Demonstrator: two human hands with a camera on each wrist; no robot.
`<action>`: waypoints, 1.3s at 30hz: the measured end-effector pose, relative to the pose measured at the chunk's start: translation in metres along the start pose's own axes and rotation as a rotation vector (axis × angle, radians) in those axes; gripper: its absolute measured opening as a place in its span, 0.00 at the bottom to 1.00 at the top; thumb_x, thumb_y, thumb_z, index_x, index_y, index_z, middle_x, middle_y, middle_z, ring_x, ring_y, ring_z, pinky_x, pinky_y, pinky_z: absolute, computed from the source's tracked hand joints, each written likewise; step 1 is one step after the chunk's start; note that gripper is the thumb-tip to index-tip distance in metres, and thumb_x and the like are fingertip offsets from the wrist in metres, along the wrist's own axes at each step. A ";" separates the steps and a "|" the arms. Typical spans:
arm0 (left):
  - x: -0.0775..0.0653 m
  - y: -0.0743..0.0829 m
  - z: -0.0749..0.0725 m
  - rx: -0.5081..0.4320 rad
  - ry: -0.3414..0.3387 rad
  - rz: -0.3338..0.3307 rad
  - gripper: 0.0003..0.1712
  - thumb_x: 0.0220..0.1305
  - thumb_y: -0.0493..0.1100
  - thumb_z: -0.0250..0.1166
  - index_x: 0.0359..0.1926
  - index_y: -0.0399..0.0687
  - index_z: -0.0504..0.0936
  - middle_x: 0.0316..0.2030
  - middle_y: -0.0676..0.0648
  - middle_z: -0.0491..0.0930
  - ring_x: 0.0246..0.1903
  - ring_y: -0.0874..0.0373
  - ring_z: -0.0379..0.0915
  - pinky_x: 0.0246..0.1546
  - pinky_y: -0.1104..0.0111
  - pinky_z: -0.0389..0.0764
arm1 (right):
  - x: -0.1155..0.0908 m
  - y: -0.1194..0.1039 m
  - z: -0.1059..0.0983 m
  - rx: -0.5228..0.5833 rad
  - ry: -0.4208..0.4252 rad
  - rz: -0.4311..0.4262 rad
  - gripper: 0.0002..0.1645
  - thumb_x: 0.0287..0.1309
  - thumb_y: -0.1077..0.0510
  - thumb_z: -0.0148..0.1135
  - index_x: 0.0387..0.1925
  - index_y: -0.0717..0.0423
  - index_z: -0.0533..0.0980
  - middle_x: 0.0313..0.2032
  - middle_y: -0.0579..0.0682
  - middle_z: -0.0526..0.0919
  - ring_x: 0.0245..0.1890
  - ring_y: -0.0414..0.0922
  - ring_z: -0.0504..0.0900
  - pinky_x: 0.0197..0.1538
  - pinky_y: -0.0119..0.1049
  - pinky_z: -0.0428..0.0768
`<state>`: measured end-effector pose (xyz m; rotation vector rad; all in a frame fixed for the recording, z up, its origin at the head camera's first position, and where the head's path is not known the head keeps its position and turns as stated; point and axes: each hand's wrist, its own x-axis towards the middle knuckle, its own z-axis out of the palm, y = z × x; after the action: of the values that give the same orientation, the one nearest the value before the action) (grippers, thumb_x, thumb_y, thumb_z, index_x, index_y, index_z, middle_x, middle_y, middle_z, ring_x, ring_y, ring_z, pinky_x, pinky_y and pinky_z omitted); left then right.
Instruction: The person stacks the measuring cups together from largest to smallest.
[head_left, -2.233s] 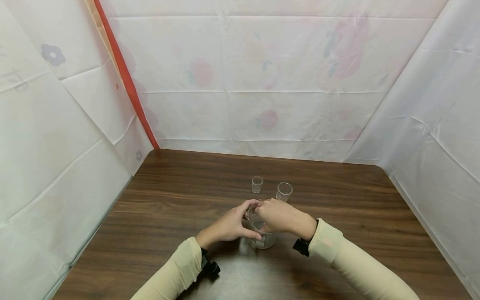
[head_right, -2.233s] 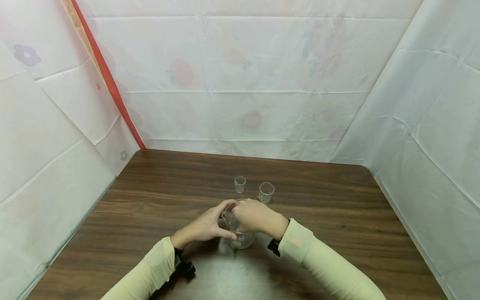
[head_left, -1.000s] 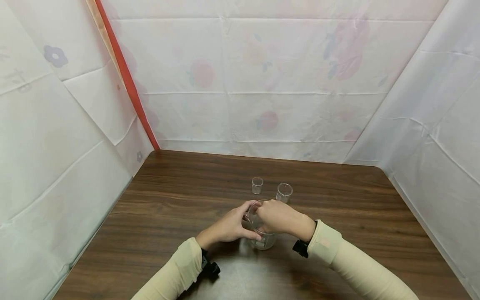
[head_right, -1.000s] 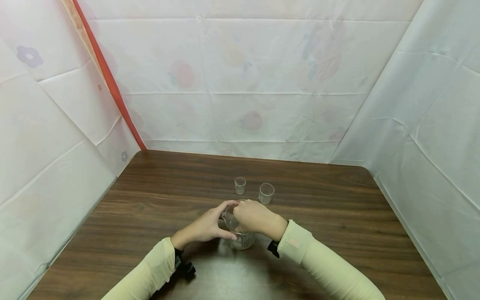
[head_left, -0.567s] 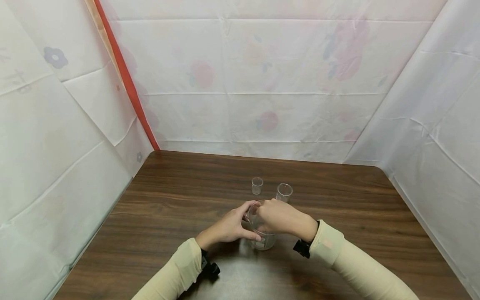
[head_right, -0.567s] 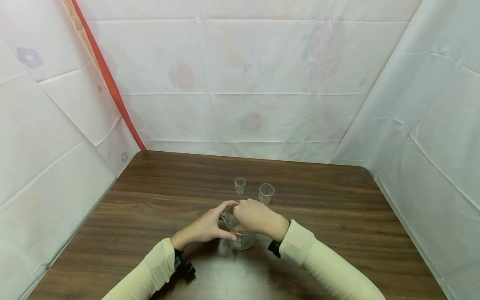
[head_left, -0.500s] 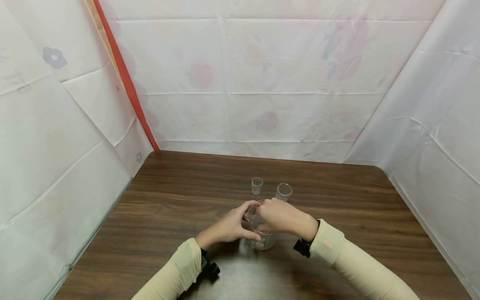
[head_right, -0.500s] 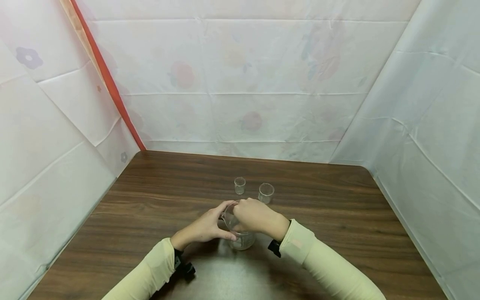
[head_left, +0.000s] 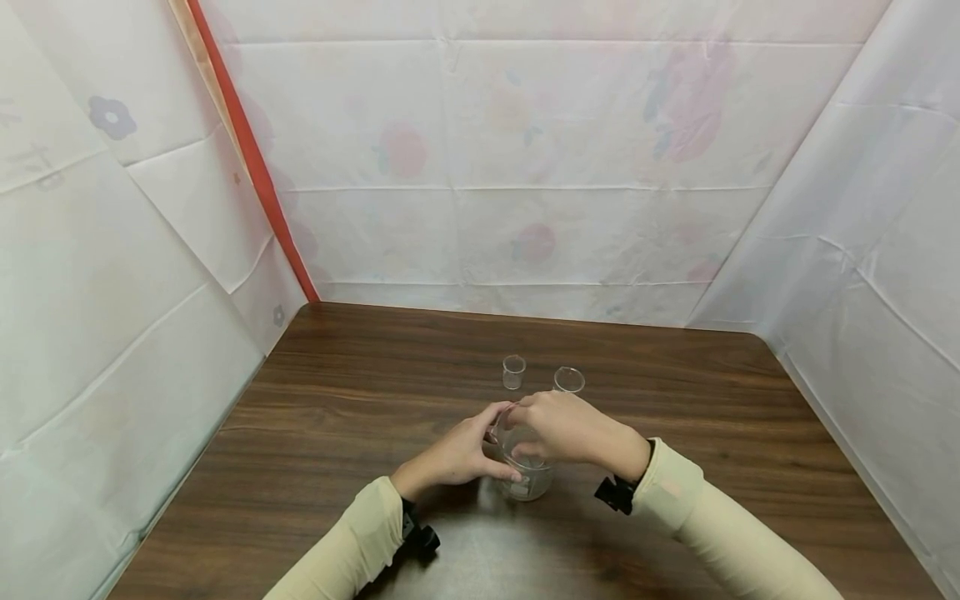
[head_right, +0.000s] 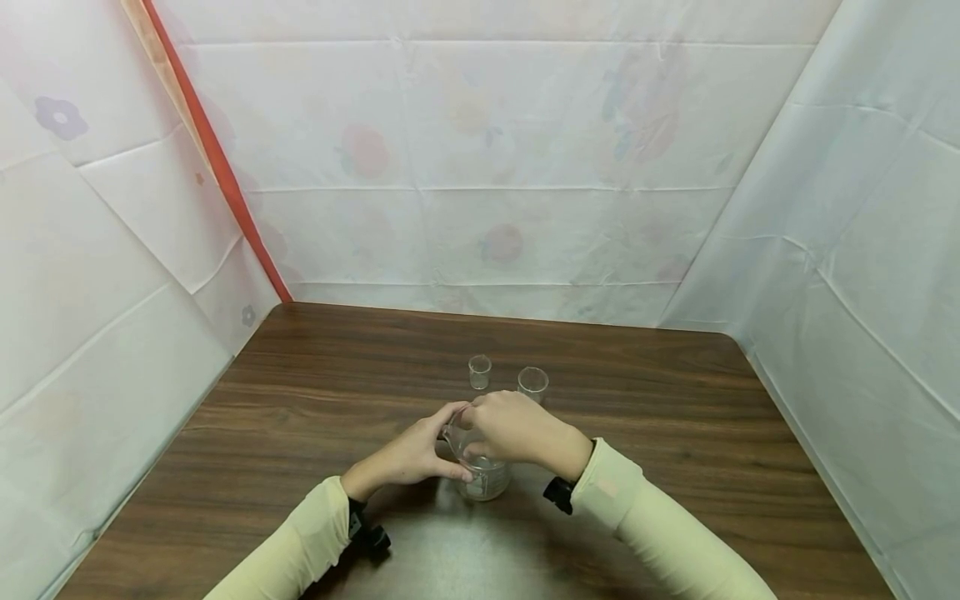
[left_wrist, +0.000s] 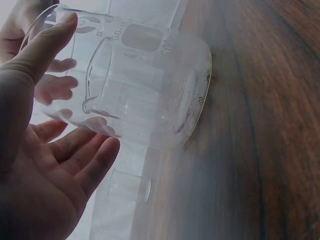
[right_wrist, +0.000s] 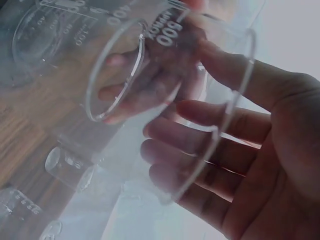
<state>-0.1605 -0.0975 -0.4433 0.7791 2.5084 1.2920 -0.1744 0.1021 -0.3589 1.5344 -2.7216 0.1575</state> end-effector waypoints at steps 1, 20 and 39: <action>0.000 0.000 0.000 -0.001 0.001 -0.004 0.54 0.47 0.59 0.77 0.71 0.56 0.58 0.62 0.51 0.74 0.49 0.52 0.80 0.49 0.63 0.80 | -0.001 0.000 -0.001 0.005 0.009 0.001 0.17 0.52 0.48 0.72 0.43 0.48 0.83 0.41 0.44 0.87 0.40 0.41 0.85 0.43 0.37 0.83; 0.002 -0.003 0.001 0.015 0.015 0.024 0.54 0.48 0.56 0.77 0.70 0.49 0.59 0.61 0.50 0.75 0.54 0.55 0.76 0.52 0.67 0.79 | -0.009 0.009 -0.011 -0.065 0.195 -0.028 0.18 0.54 0.44 0.71 0.40 0.51 0.84 0.33 0.43 0.82 0.36 0.41 0.81 0.38 0.35 0.81; 0.003 -0.003 0.001 0.023 0.014 0.040 0.52 0.47 0.58 0.77 0.69 0.53 0.61 0.63 0.52 0.73 0.57 0.56 0.74 0.51 0.67 0.79 | -0.012 0.021 -0.012 -0.050 0.315 -0.070 0.13 0.54 0.50 0.71 0.38 0.52 0.83 0.37 0.45 0.83 0.39 0.42 0.79 0.41 0.35 0.81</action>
<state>-0.1635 -0.0966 -0.4460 0.8327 2.5352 1.2880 -0.1864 0.1247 -0.3490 1.4489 -2.4085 0.2989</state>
